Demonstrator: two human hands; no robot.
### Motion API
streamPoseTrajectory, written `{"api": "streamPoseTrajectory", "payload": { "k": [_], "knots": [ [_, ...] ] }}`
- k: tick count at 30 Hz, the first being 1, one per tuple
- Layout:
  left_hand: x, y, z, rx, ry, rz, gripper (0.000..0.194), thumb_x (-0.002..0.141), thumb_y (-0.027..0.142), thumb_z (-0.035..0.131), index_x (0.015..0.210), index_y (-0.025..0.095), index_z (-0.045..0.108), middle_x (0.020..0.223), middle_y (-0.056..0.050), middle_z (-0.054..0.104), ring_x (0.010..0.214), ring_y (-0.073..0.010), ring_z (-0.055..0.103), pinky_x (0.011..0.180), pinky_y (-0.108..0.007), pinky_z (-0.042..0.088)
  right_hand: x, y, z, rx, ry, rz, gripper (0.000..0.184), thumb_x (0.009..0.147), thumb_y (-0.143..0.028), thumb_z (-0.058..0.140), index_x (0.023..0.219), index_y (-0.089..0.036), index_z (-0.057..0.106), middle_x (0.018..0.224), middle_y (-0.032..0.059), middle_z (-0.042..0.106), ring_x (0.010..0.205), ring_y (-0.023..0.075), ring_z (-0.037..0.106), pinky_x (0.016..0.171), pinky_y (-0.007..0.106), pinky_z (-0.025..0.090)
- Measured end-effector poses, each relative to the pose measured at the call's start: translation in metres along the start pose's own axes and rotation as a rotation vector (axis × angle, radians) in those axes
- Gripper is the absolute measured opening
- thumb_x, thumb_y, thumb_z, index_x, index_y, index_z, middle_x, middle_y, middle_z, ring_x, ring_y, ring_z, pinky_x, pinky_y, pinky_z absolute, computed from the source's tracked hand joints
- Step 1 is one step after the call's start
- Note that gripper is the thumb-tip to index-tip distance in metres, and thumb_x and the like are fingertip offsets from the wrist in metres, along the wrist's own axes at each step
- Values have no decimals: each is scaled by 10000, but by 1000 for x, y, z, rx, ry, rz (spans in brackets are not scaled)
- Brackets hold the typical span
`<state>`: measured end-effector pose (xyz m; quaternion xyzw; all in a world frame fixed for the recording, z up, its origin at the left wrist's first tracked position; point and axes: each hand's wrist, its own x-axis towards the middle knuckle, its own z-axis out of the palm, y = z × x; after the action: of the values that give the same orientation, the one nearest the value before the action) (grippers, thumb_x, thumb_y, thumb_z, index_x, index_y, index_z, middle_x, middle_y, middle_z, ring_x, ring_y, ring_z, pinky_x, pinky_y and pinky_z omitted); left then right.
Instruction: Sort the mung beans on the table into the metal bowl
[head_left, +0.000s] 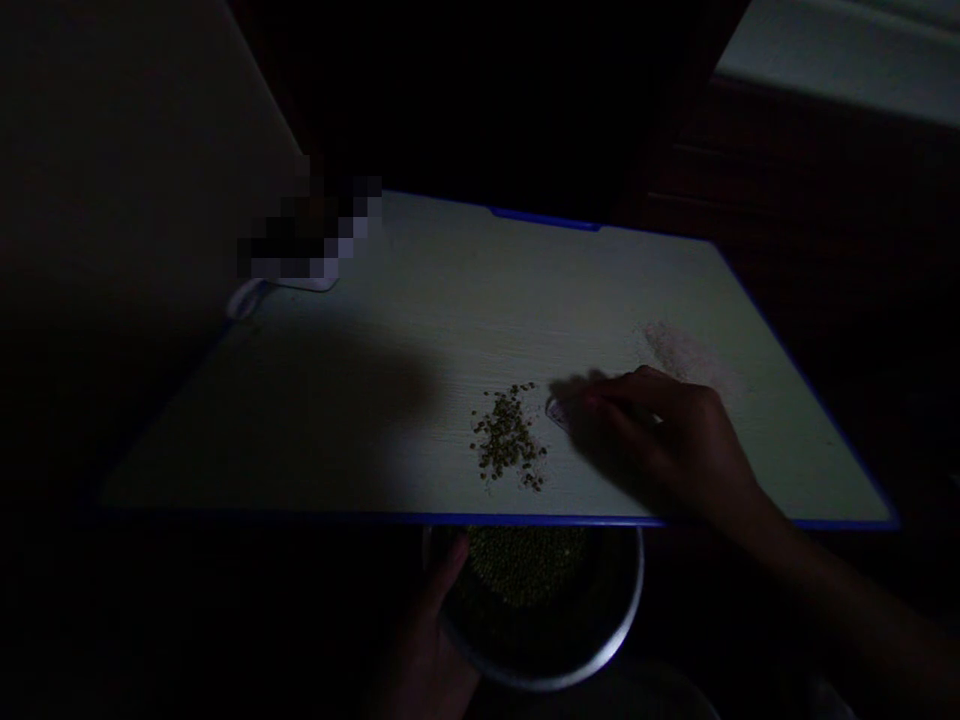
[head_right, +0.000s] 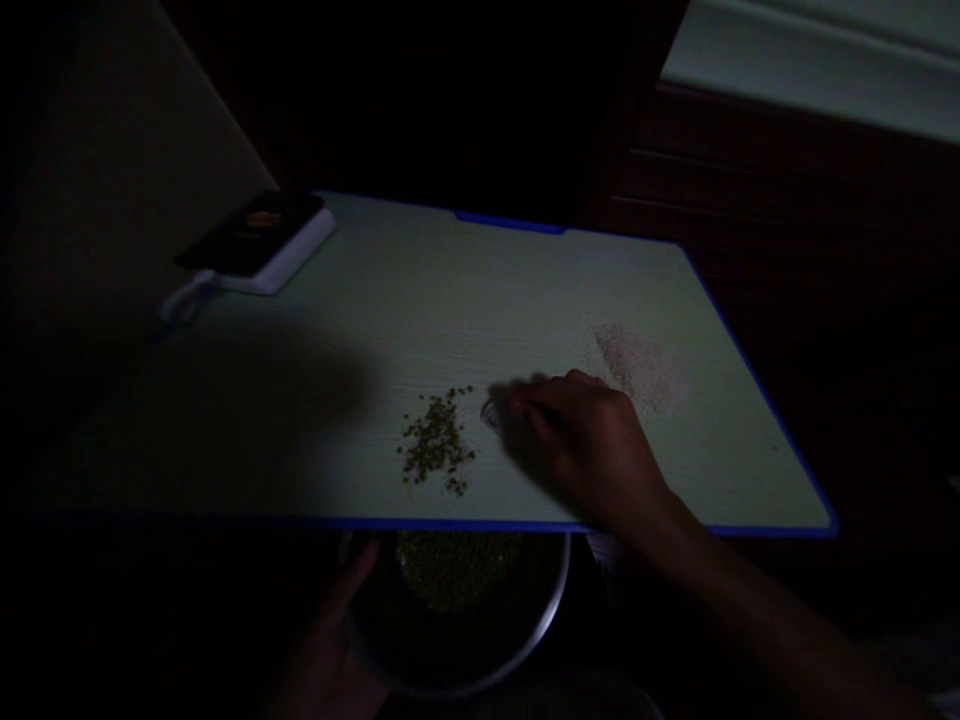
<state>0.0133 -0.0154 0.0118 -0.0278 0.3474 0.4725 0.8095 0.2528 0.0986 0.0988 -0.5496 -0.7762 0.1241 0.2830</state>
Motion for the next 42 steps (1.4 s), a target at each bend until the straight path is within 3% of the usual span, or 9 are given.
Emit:
{"api": "streamPoseTrajectory", "payload": {
  "k": [4, 9, 13, 18, 23, 31, 35, 38, 42],
  "knots": [
    [-2, 2, 2, 17, -32, -8, 158, 963, 356, 719, 965, 400, 870, 1241, 53, 832, 1550, -244, 396, 1297, -446, 269, -9, 11, -4, -37, 60, 94, 251, 956, -276, 613, 1043, -201, 836, 952, 86, 845, 794, 218, 766, 677, 333, 549],
    [3, 2, 10, -20, 82, -66, 176, 966, 347, 700, 937, 373, 872, 1099, 40, 874, 1507, -252, 482, 1293, -458, 277, -15, 21, -20, -69, 132, 173, 225, 947, -310, 647, 1007, -202, 835, 900, 69, 845, 713, 209, 742, 614, 315, 522],
    [3, 2, 1, -15, 158, -78, 112, 928, 358, 756, 935, 333, 865, 1067, 8, 883, 1474, -292, 533, 1275, -512, 314, 1, 30, -35, -82, 219, 188, 216, 963, -344, 655, 1057, -238, 818, 1026, 62, 842, 766, 204, 722, 679, 331, 524],
    [2, -2, -16, -57, 8, 4, 124, 935, 340, 749, 989, 384, 852, 1087, 21, 880, 1453, -291, 562, 1240, -507, 378, 36, 42, -34, -9, 30, 23, 231, 966, -275, 628, 1100, -231, 811, 1049, 85, 823, 891, 240, 725, 777, 391, 531],
    [2, 0, -13, 5, -98, -53, 190, 959, 369, 718, 1090, 402, 852, 1207, 18, 852, 1471, -295, 539, 1218, -455, 423, 52, 40, -22, 45, -90, -50, 203, 965, -255, 635, 1026, -259, 828, 984, 55, 821, 840, 207, 713, 770, 380, 538],
    [4, -2, 10, -36, -84, -97, 253, 988, 357, 676, 1196, 349, 819, 1252, -28, 834, 1467, -329, 544, 1229, -554, 394, 14, 30, -27, 95, -212, -194, 232, 1023, -243, 585, 1110, -231, 800, 973, 52, 807, 901, 193, 692, 806, 371, 514],
    [4, -4, 19, -61, -64, -108, 162, 966, 317, 720, 1010, 323, 876, 1039, -1, 887, 1240, -297, 737, 1187, -461, 465, -7, 24, -31, 108, -202, -277, 232, 1017, -159, 575, 1116, -208, 779, 994, 59, 814, 898, 193, 691, 811, 378, 523],
    [7, -6, 16, -92, -27, -148, 196, 972, 242, 708, 926, 306, 888, 948, 30, 891, 981, -236, 832, 1087, -353, 554, -19, 21, -39, 70, -163, -227, 196, 1014, -164, 584, 1070, -213, 765, 967, 65, 807, 891, 206, 700, 796, 384, 534],
    [8, -7, 14, -47, -38, -154, 204, 997, 288, 681, 974, 311, 882, 1032, 28, 886, 1063, -229, 814, 1098, -336, 545, -35, 20, -51, 22, -95, -123, 162, 1008, -175, 588, 1032, -232, 738, 878, 47, 763, 823, 196, 690, 733, 357, 534]
  ]
}}
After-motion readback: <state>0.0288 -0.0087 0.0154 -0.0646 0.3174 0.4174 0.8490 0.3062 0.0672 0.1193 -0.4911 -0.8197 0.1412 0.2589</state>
